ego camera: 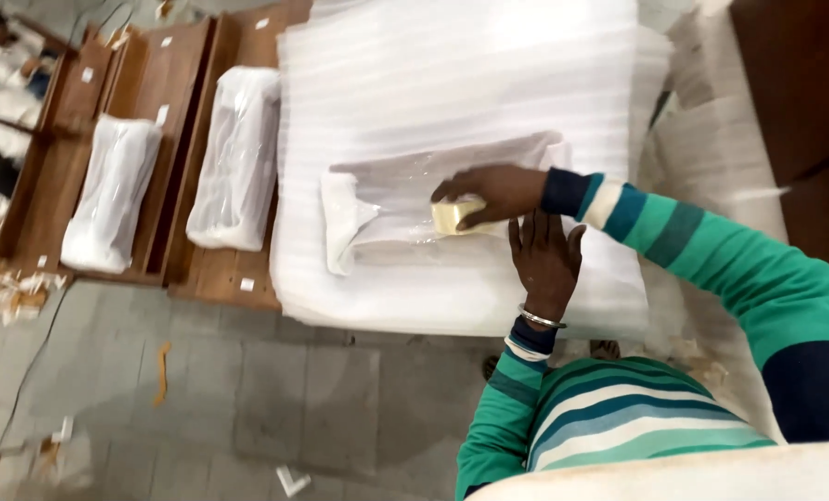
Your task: The person wraps wooden furniture frames in foam sheeting and secures them with adhesive tape.
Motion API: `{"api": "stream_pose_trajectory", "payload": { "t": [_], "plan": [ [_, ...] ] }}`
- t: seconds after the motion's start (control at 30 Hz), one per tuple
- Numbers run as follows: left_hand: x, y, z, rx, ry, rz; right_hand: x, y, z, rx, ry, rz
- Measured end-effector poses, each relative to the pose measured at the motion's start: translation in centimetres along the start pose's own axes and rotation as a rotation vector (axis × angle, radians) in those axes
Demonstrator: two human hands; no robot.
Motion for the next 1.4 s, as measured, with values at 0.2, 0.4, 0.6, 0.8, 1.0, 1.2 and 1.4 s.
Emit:
{"api": "stream_pose_trajectory", "payload": {
  "t": [0.2, 0.4, 0.6, 0.8, 1.0, 1.2, 1.4],
  "plan": [
    [0.4, 0.5, 0.5, 0.062, 0.051, 0.050, -3.3, 2.4, 1.7, -0.005, -0.346, 0.049],
    [0.6, 1.0, 0.5, 0.065, 0.155, 0.068, 3.7, -0.6, 0.9, 0.027, -0.193, 0.174],
    [-1.8, 0.2, 0.0, 0.061, 0.043, 0.068, 7.7, -1.5, -3.3, -0.067, -0.191, 0.165],
    [-1.0, 0.4, 0.1, -0.017, 0.012, 0.107, 5.8, -1.0, -4.8, 0.068, -0.033, 0.194],
    [2.1, -0.1, 1.8, -0.030, 0.132, 0.128, 2.3, -1.8, -1.4, 0.052, -0.096, 0.262],
    [2.7, -0.4, 1.8, -0.003, 0.168, 0.118, 0.3, 0.4, 0.2, -0.078, -0.236, 0.239],
    [2.1, -1.1, 1.9, 0.049, 0.150, 0.054, 3.0, -0.4, 0.2, -0.048, -0.241, 0.183]
  ]
}}
Point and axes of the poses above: each hand's wrist, its own z-axis towards the middle knuckle, its own x-axis out of the back of the hand, y = z × x, the point moved 6 cm from there along z, towards the middle knuckle, and after that the axes turned 14 degrees about x, right-handed, at the moved point
